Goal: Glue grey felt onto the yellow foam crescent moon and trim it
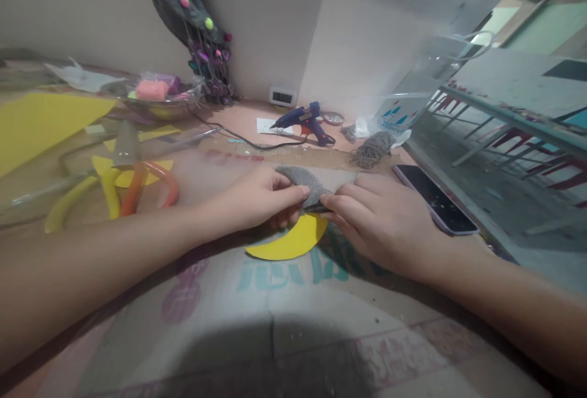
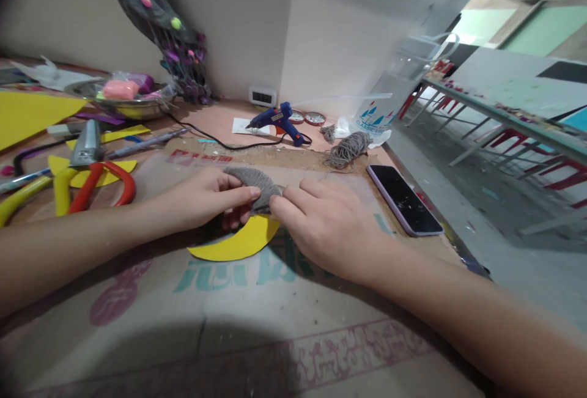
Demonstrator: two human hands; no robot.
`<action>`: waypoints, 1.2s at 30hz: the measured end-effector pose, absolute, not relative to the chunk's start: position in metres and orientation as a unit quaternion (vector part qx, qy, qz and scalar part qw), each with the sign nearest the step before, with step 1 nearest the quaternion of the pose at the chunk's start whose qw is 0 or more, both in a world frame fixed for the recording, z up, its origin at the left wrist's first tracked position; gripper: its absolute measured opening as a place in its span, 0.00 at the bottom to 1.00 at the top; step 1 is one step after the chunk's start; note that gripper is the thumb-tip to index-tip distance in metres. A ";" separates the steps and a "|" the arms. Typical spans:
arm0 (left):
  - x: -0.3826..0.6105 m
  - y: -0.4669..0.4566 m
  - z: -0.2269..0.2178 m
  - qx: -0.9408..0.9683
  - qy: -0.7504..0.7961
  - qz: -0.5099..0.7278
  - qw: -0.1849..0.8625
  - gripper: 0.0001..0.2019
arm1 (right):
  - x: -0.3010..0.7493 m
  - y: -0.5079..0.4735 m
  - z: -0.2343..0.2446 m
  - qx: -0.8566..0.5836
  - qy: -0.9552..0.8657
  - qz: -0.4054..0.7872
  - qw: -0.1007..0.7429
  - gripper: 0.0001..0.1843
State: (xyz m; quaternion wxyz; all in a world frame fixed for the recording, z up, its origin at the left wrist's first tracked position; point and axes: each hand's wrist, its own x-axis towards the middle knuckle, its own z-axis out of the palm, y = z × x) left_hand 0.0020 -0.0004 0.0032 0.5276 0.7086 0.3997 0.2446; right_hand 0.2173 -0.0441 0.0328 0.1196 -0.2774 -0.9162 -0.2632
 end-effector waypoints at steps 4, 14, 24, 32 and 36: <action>0.002 0.002 0.006 0.695 0.389 0.228 0.560 0.19 | 0.217 -0.044 0.032 -0.277 -0.917 -0.264 0.113 0.09; 0.003 0.003 0.007 0.695 0.392 0.217 0.562 0.19 | 0.219 -0.042 0.030 -0.277 -0.918 -0.259 0.116 0.08; 0.004 0.001 0.004 0.689 0.385 0.240 0.565 0.19 | 0.219 -0.039 0.030 -0.300 -0.909 -0.224 0.181 0.08; 0.004 -0.001 0.005 0.701 0.399 0.247 0.537 0.20 | 0.216 -0.041 0.032 -0.316 -0.914 -0.163 0.197 0.07; 0.002 -0.001 0.004 0.733 0.399 0.243 0.494 0.22 | 0.215 -0.041 0.030 -0.317 -0.916 -0.144 0.201 0.07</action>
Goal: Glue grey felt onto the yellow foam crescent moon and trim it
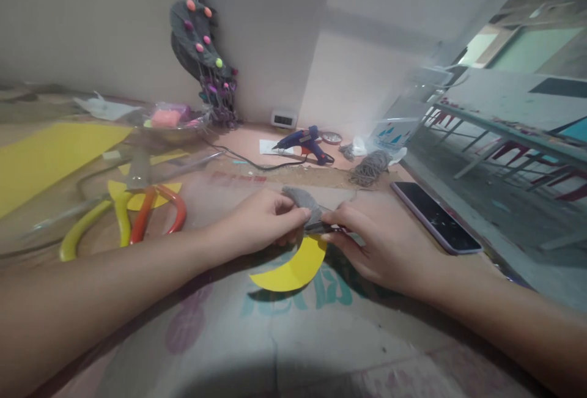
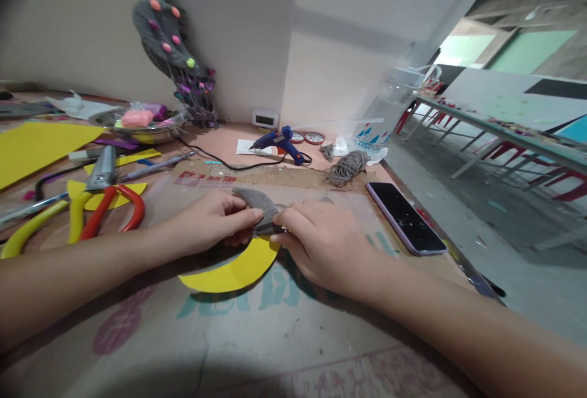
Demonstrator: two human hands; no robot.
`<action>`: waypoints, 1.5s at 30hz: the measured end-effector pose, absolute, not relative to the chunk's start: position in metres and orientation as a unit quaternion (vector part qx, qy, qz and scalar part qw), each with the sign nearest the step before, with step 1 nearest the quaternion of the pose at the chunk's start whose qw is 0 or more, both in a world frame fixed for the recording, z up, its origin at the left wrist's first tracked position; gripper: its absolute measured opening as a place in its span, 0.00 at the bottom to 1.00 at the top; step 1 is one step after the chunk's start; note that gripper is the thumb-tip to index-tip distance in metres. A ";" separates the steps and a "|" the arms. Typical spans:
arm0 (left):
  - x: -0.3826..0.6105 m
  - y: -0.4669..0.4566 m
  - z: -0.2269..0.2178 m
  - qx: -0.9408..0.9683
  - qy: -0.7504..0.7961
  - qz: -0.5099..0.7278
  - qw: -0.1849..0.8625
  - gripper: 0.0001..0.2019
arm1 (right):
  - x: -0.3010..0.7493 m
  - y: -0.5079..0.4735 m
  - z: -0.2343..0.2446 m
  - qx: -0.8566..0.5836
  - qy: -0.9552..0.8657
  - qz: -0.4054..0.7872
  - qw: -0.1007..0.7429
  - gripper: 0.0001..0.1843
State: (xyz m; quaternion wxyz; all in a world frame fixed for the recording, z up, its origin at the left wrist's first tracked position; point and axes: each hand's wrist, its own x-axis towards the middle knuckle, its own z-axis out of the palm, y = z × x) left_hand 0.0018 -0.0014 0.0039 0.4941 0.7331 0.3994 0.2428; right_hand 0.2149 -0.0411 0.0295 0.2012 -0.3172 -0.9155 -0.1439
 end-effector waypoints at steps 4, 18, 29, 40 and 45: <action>0.001 -0.002 0.004 0.753 0.402 0.245 0.460 0.22 | 0.216 -0.040 0.025 -0.319 -0.917 -0.134 0.198 0.09; 0.000 -0.002 0.000 0.762 0.417 0.232 0.437 0.23 | 0.215 -0.040 0.024 -0.273 -0.930 -0.203 0.142 0.11; 0.001 -0.002 -0.001 0.757 0.423 0.230 0.442 0.22 | 0.213 -0.040 0.027 -0.294 -0.929 -0.185 0.129 0.12; 0.001 -0.003 0.004 0.752 0.422 0.237 0.447 0.22 | 0.216 -0.040 0.028 -0.310 -0.919 -0.169 0.176 0.12; 0.001 -0.003 0.005 0.752 0.416 0.239 0.452 0.22 | 0.215 -0.041 0.030 -0.305 -0.923 -0.159 0.174 0.12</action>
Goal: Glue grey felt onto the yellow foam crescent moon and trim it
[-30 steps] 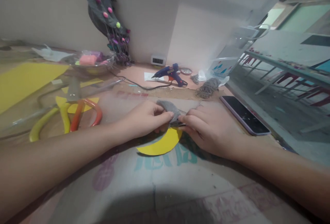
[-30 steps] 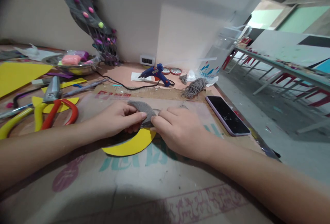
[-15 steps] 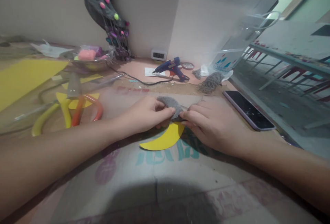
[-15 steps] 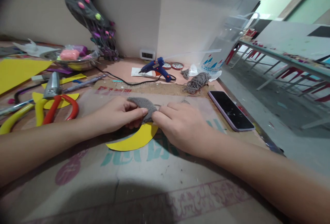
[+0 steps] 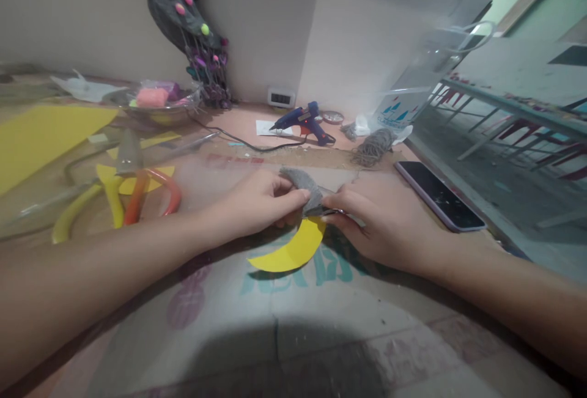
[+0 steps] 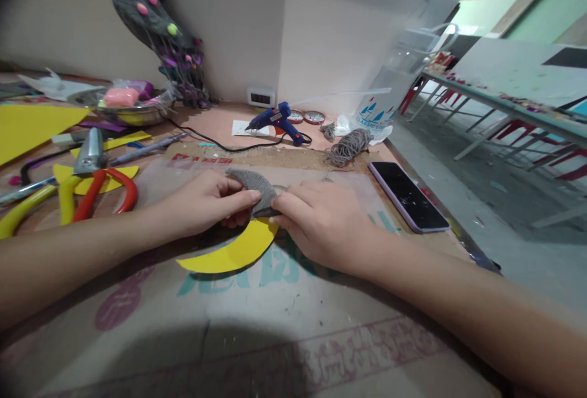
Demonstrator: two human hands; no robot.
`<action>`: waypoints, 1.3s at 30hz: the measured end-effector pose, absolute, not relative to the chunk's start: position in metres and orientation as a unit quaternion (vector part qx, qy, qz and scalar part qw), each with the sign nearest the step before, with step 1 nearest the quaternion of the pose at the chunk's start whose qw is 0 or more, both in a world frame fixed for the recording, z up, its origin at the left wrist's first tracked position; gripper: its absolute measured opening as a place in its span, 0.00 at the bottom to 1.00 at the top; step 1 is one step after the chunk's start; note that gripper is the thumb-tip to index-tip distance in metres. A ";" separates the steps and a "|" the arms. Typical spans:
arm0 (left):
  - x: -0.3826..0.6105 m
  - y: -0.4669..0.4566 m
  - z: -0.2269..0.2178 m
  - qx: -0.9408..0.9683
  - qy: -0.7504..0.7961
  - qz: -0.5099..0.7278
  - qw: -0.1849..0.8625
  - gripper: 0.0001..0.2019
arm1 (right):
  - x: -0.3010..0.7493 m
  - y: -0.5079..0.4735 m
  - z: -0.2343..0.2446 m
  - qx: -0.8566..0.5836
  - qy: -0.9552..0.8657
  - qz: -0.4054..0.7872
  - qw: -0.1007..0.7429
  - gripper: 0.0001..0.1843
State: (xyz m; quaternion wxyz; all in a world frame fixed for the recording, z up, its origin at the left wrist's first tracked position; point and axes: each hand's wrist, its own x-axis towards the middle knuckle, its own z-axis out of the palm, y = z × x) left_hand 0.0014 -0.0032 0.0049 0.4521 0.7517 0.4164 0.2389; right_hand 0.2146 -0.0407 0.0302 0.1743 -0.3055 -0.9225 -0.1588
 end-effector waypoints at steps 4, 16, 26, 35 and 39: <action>0.001 -0.003 0.004 0.754 0.423 0.237 0.443 0.22 | 0.213 -0.041 0.029 -0.307 -0.922 -0.159 0.172 0.12; 0.001 -0.002 0.002 0.760 0.428 0.230 0.432 0.22 | 0.212 -0.040 0.025 -0.304 -0.919 -0.177 0.177 0.11; 0.002 -0.003 0.003 0.764 0.424 0.227 0.430 0.22 | 0.216 -0.038 0.022 -0.295 -0.926 -0.180 0.153 0.12; 0.002 -0.003 0.005 0.771 0.404 0.246 0.426 0.21 | 0.218 -0.041 0.029 -0.335 -0.914 -0.144 0.177 0.10; 0.002 -0.003 0.005 0.770 0.408 0.243 0.426 0.21 | 0.217 -0.043 0.029 -0.343 -0.916 -0.117 0.171 0.10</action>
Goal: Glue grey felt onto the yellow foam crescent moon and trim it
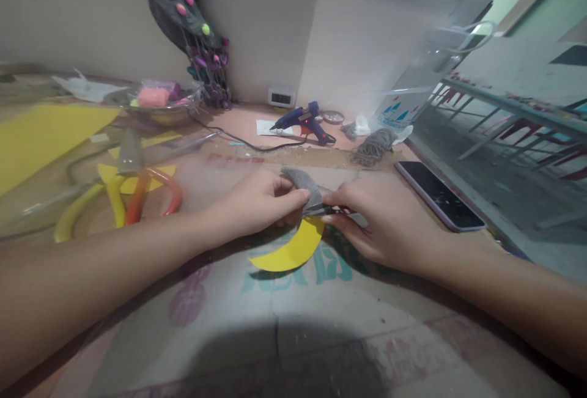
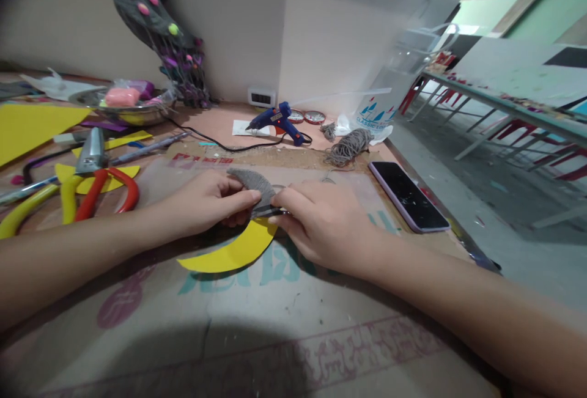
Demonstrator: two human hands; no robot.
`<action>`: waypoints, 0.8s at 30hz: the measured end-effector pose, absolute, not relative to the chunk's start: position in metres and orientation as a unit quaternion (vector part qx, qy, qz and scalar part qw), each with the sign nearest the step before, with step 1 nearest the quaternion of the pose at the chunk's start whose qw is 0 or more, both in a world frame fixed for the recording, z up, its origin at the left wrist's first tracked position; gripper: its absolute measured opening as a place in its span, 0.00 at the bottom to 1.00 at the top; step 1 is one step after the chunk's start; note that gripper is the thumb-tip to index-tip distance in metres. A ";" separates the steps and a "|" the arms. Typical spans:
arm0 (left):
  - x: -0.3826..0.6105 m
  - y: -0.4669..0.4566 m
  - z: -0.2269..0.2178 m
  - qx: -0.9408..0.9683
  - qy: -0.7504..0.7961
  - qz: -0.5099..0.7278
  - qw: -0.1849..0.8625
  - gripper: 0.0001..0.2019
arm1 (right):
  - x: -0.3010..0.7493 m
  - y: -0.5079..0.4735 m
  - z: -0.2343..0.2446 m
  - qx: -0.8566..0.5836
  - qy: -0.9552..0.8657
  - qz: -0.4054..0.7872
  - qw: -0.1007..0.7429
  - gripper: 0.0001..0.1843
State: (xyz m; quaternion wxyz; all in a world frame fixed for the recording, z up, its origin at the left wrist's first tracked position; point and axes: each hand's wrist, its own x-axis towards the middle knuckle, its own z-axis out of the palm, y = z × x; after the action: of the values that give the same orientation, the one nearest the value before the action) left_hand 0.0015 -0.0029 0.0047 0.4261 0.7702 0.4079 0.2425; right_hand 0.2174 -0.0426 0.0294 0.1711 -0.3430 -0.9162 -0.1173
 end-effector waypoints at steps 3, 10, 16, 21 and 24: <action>0.001 -0.003 0.005 0.770 0.409 0.241 0.426 0.21 | 0.216 -0.043 0.027 -0.344 -0.916 -0.127 0.166 0.10; 0.002 -0.002 0.003 0.773 0.419 0.230 0.416 0.22 | 0.213 -0.041 0.024 -0.303 -0.923 -0.175 0.162 0.12; 0.001 -0.002 0.003 0.774 0.417 0.220 0.422 0.22 | 0.211 -0.041 0.027 -0.297 -0.928 -0.177 0.139 0.14; 0.001 -0.003 0.004 0.777 0.408 0.225 0.423 0.21 | 0.215 -0.038 0.029 -0.289 -0.933 -0.169 0.133 0.14; 0.001 -0.002 0.002 0.781 0.407 0.225 0.417 0.22 | 0.215 -0.037 0.028 -0.285 -0.935 -0.166 0.133 0.14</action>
State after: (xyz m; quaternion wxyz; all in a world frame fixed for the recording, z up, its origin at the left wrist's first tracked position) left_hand 0.0008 -0.0020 0.0023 0.4173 0.7806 0.4074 0.2248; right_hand 0.2151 -0.0368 0.0282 0.1325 -0.2850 -0.9347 -0.1661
